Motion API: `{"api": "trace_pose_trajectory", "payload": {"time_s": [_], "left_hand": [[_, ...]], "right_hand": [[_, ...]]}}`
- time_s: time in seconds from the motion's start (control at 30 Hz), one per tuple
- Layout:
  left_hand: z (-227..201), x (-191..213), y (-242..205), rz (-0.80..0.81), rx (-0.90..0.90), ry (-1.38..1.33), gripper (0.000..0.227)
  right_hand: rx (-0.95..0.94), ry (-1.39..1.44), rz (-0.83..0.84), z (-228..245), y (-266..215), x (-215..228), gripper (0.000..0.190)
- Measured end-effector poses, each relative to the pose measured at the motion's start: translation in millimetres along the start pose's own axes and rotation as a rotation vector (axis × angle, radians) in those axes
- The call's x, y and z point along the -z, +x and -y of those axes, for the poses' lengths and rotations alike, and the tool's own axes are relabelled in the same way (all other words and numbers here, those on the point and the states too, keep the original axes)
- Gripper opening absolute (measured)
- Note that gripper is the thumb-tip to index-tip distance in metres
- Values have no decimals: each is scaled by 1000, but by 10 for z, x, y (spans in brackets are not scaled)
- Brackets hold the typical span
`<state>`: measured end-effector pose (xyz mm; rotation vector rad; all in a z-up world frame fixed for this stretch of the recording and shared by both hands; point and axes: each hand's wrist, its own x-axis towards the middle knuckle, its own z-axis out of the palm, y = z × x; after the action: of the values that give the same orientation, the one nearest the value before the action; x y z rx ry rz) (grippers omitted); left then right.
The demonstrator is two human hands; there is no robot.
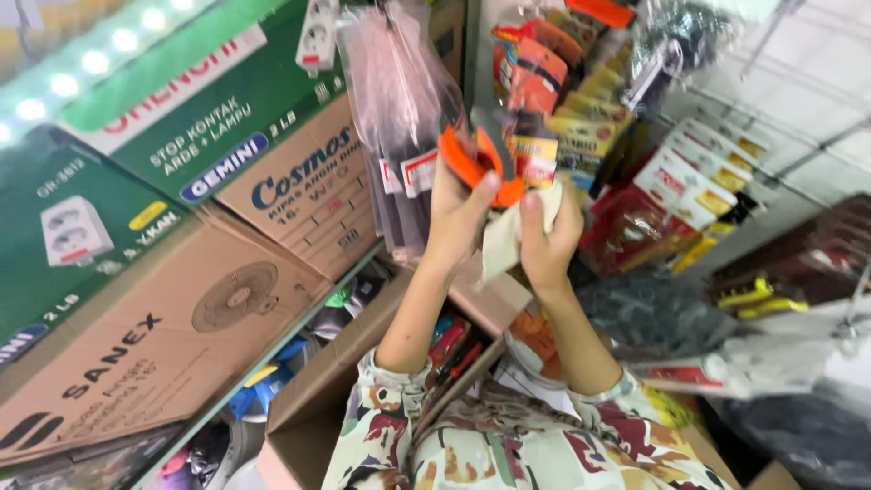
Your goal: The person sorts and cleans various hardware items, including a soldering iron and pliers, by wiping them with a cloth and placing them into cardboard boxes on the floor.
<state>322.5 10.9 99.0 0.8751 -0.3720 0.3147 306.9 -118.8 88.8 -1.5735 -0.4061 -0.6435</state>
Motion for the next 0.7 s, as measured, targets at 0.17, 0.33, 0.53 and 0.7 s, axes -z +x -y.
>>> {"api": "trace_pose_trajectory", "payload": {"time_s": [0.17,0.33,0.53,0.7], "left_hand": [[138,-14,888,-38,-28,-46,43],[276,116,1200,-48,-44,19,45],[239,306,1384,1,24,4,51],[194,542,1769,192,79,31,50]], "right_hand": [[-13,71,-52,-279,701,-240,20],[-100,157,-50,-445,926,-354,27],[-135,117,78,-533,953,-316,28],[-145,140,-7,-492,611,-99,35]]}}
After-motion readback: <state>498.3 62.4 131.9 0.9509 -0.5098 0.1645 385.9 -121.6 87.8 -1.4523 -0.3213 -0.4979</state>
